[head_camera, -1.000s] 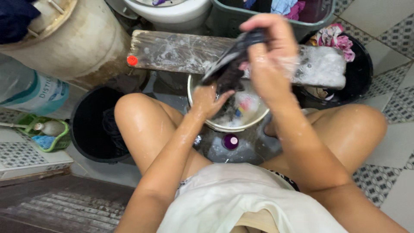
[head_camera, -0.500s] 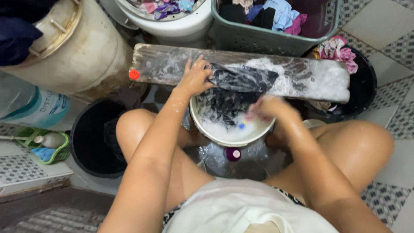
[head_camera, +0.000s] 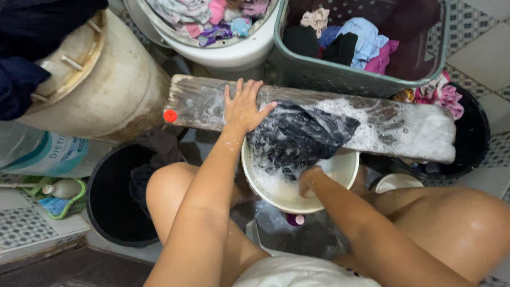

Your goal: The person washes clothing by hand in a basin, rubbing the fabric against itself and using a scrubbing brush, then rinsing it in soapy water.

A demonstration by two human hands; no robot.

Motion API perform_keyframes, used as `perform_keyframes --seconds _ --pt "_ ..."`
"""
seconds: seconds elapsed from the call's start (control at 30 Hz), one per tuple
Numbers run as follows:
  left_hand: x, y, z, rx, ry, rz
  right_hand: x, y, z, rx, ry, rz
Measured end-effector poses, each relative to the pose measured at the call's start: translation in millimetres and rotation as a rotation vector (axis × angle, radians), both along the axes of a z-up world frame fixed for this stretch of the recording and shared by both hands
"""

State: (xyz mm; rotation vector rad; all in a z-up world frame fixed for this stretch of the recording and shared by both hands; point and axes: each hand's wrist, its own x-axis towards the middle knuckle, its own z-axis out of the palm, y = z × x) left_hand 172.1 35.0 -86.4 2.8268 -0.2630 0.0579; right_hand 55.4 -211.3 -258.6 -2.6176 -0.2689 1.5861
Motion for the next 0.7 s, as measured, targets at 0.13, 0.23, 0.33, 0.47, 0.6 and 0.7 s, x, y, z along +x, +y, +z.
perform_keyframes --seconds 0.13,0.23,0.33,0.47,0.6,0.7 --pt "-7.1 0.4 -3.1 -0.014 -0.048 0.021 -1.5 5.6 60.5 0.197 -0.316 -0.213" --pt "-27.4 -0.2 -12.3 -0.017 -0.022 0.075 -3.9 26.5 122.1 0.509 -0.845 -0.330" --pt "-43.7 -0.9 -19.0 0.022 -0.074 0.071 -13.0 55.6 160.2 0.593 -1.351 -0.143" --pt "-87.4 -8.1 -25.7 0.013 -0.146 0.129 -2.1 20.8 154.0 0.378 -1.535 -0.001" --pt "-110.7 -15.6 -18.9 -0.071 -0.004 0.065 38.4 -15.3 145.5 0.994 -0.550 -1.506" --pt "-117.8 -18.6 -22.3 -0.064 -0.037 0.034 -4.1 49.2 143.9 0.157 -1.488 -0.079"
